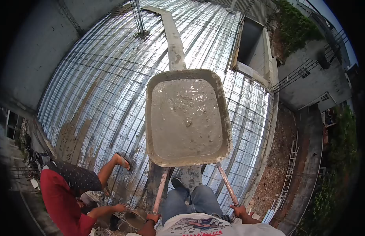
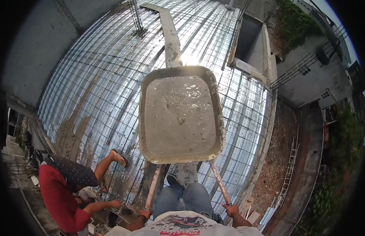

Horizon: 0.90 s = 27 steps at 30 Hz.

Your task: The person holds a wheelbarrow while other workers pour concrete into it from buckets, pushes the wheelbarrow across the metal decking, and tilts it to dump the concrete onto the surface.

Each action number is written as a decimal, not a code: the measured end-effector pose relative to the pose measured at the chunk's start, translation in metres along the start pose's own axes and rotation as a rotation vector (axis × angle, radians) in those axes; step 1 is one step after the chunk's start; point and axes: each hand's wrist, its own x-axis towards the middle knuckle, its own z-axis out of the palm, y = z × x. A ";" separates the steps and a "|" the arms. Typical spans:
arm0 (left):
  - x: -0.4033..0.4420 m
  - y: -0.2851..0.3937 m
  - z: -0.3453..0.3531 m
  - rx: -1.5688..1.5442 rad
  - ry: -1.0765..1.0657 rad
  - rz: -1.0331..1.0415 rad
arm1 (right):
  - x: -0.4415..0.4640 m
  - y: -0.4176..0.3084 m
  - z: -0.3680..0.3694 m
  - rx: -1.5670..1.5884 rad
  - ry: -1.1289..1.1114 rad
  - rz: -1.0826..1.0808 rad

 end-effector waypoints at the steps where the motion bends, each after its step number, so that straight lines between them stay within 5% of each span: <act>1: -0.002 0.010 -0.014 -0.006 -0.005 0.018 | 0.001 -0.020 -0.012 -0.008 -0.019 0.006; 5: 0.034 0.039 -0.044 -0.383 0.020 -0.247 | 0.048 -0.059 -0.037 0.012 -0.070 -0.014; 16: 0.104 0.145 -0.231 -0.177 0.225 -0.210 | 0.149 -0.287 -0.116 -0.039 -0.067 0.058; 22: 0.106 0.236 -0.374 -0.454 0.067 -0.360 | 0.196 -0.414 -0.178 0.003 -0.094 -0.015; 24: 0.053 0.300 -0.477 -0.577 0.012 -0.348 | 0.201 -0.475 -0.201 -0.026 -0.084 -0.074; 27: 0.057 0.334 -0.552 -0.511 0.211 -0.402 | 0.227 -0.541 -0.212 0.038 -0.101 -0.035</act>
